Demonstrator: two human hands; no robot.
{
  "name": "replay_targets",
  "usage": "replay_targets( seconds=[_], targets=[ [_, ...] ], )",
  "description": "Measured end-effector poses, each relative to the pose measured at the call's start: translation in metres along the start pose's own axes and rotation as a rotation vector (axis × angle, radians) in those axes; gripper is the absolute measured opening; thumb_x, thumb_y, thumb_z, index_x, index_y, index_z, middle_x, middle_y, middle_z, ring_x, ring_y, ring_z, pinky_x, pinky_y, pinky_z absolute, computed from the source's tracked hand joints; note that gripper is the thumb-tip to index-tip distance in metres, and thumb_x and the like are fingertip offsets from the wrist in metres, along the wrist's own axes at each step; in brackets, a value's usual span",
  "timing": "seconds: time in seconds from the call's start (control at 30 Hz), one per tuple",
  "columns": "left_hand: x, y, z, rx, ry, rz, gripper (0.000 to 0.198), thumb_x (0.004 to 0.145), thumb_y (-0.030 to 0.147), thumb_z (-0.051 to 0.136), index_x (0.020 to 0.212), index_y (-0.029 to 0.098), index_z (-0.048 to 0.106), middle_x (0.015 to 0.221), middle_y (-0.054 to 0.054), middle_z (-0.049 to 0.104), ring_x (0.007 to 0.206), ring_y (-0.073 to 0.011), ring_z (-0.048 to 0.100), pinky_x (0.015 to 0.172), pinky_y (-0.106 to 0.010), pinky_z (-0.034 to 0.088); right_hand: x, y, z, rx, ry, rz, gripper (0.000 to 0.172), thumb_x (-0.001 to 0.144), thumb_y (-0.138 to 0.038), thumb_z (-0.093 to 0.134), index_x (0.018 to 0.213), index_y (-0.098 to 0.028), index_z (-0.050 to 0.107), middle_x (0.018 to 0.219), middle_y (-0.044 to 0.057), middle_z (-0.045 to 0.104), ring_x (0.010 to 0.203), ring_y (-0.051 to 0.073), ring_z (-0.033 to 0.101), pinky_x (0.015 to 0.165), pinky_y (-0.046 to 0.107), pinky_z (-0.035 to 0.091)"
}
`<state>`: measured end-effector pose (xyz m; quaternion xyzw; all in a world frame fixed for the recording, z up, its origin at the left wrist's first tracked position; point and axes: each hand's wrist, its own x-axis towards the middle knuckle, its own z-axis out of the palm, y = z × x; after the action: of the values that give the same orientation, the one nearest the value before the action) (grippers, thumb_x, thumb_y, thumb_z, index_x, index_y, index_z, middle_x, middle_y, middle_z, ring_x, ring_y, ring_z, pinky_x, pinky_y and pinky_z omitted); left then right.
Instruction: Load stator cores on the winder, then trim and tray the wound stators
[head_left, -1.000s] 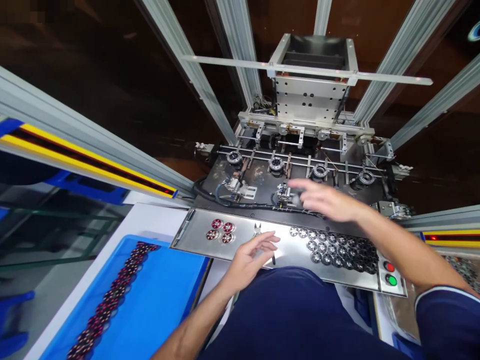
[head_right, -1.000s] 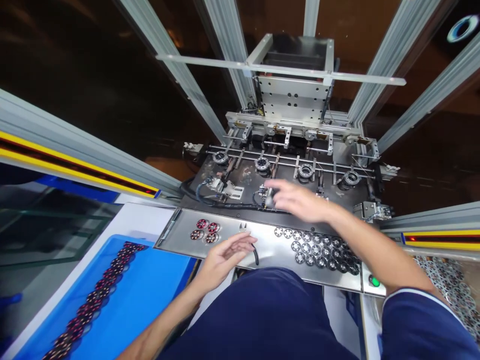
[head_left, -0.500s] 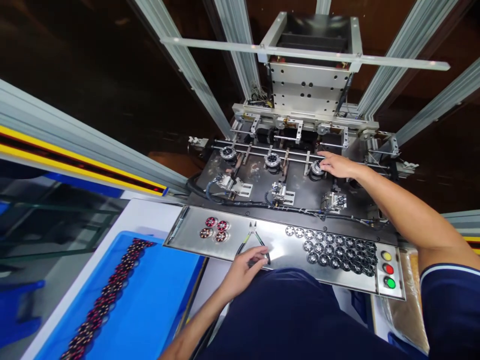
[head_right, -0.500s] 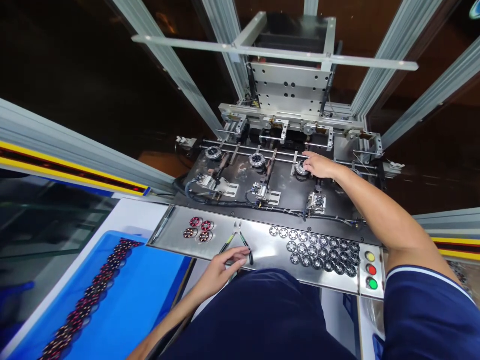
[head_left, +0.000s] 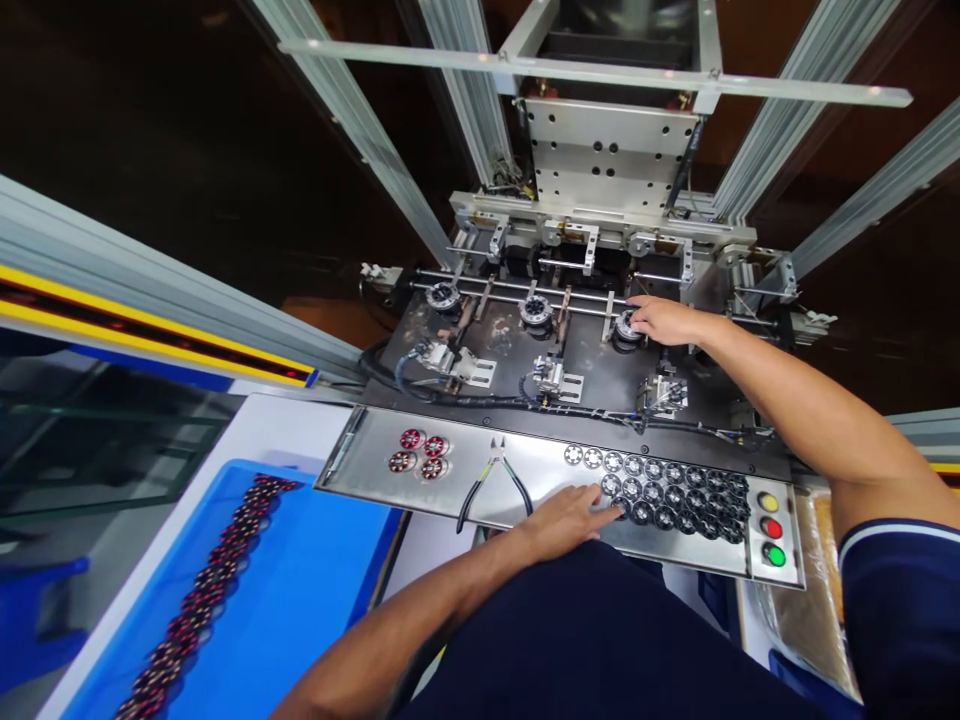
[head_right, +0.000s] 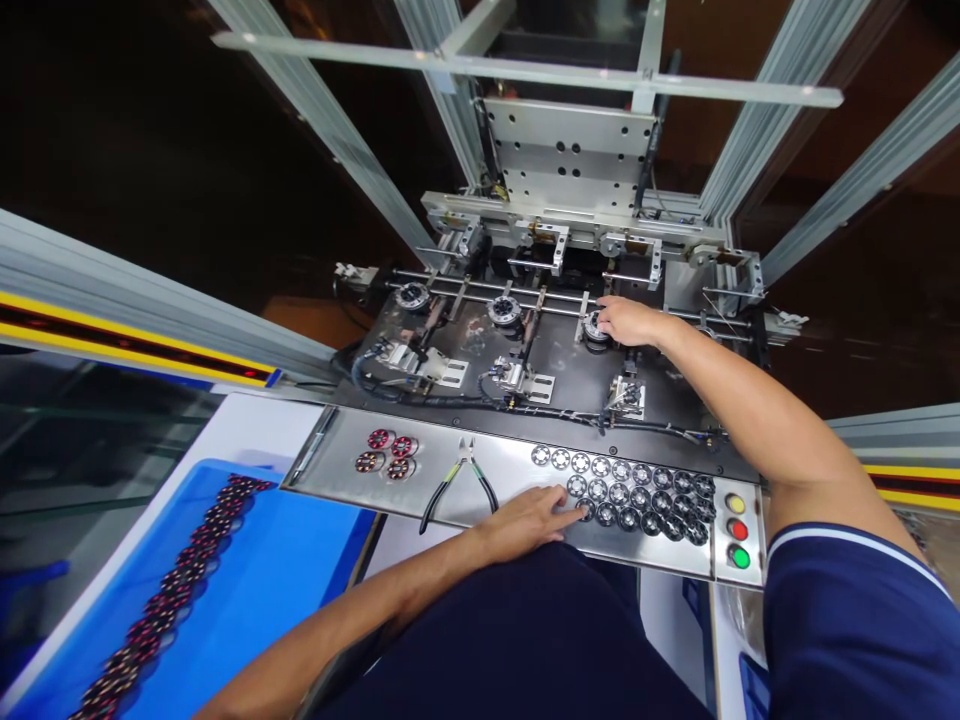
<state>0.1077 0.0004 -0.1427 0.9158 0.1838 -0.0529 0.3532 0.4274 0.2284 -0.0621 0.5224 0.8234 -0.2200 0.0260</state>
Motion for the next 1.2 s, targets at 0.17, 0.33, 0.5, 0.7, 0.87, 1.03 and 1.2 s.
replay_targets(
  seconds=[0.17, 0.33, 0.5, 0.7, 0.87, 1.03, 1.2],
  targets=[
    [-0.008, 0.0, 0.005, 0.107, 0.02, -0.006, 0.042, 0.094, 0.028, 0.066, 0.135, 0.028, 0.056, 0.126, -0.011, 0.059, 0.112, -0.0269, 0.062, 0.098, -0.04, 0.049, 0.005, 0.003, 0.005, -0.031, 0.014, -0.017, 0.027, 0.093, -0.021, 0.055, 0.08, -0.019, 0.078, 0.132, 0.01, 0.071, 0.135, 0.029, 0.058, 0.113, 0.037, 0.045],
    [-0.011, -0.01, 0.015, 0.125, 0.087, -0.015, 0.025, 0.093, 0.032, 0.068, 0.114, 0.02, 0.062, 0.126, -0.013, 0.06, 0.111, -0.0275, 0.063, 0.098, -0.043, 0.05, 0.001, -0.001, 0.009, -0.088, 0.104, -0.024, 0.027, 0.092, -0.021, 0.055, 0.084, -0.019, 0.081, 0.128, 0.011, 0.073, 0.127, 0.029, 0.064, 0.109, 0.04, 0.05],
    [-0.007, -0.018, 0.022, 0.05, 0.193, 0.002, 0.015, 0.095, 0.032, 0.066, 0.101, 0.02, 0.062, 0.115, -0.009, 0.066, 0.101, -0.0232, 0.066, 0.093, -0.038, 0.052, -0.024, -0.012, 0.008, -0.164, 0.249, -0.029, 0.038, 0.09, -0.014, 0.053, 0.12, -0.017, 0.075, 0.144, 0.012, 0.063, 0.138, 0.032, 0.053, 0.116, 0.05, 0.043],
    [-0.034, -0.013, -0.003, -0.171, 0.458, -0.083, 0.018, 0.098, 0.032, 0.06, 0.111, 0.02, 0.059, 0.114, -0.01, 0.07, 0.11, -0.0224, 0.067, 0.098, -0.037, 0.053, -0.047, -0.015, 0.005, -0.222, 0.142, -0.092, 0.075, 0.071, 0.005, 0.049, 0.139, -0.024, 0.063, 0.155, 0.004, 0.053, 0.15, 0.033, 0.038, 0.108, 0.055, 0.047],
    [-0.065, -0.003, -0.056, -0.332, 0.676, -0.2, 0.024, 0.102, 0.031, 0.051, 0.122, 0.018, 0.054, 0.117, -0.013, 0.069, 0.091, -0.018, 0.067, 0.084, -0.033, 0.056, -0.047, -0.018, 0.004, -0.242, 0.109, -0.082, 0.073, 0.072, 0.004, 0.051, 0.139, -0.023, 0.062, 0.156, 0.008, 0.051, 0.149, 0.034, 0.041, 0.107, 0.056, 0.046],
    [-0.082, 0.014, -0.105, -0.437, 0.807, -0.178, 0.033, 0.102, 0.039, 0.052, 0.127, 0.018, 0.056, 0.115, -0.013, 0.069, 0.1, -0.0206, 0.066, 0.09, -0.034, 0.054, -0.051, -0.058, -0.02, -0.239, 0.239, -0.076, 0.05, 0.085, -0.007, 0.052, 0.131, -0.017, 0.068, 0.144, 0.014, 0.063, 0.14, 0.036, 0.052, 0.106, 0.056, 0.048],
    [-0.096, 0.032, -0.127, -0.686, 0.96, -0.024, 0.042, 0.09, 0.052, 0.068, 0.112, 0.017, 0.06, 0.1, -0.01, 0.069, 0.09, -0.02, 0.066, 0.083, -0.033, 0.053, -0.093, -0.177, -0.028, 0.142, 0.495, -0.333, 0.048, 0.094, -0.04, 0.065, 0.139, -0.025, 0.061, 0.137, 0.013, 0.068, 0.125, 0.031, 0.064, 0.111, 0.053, 0.049]
  ],
)
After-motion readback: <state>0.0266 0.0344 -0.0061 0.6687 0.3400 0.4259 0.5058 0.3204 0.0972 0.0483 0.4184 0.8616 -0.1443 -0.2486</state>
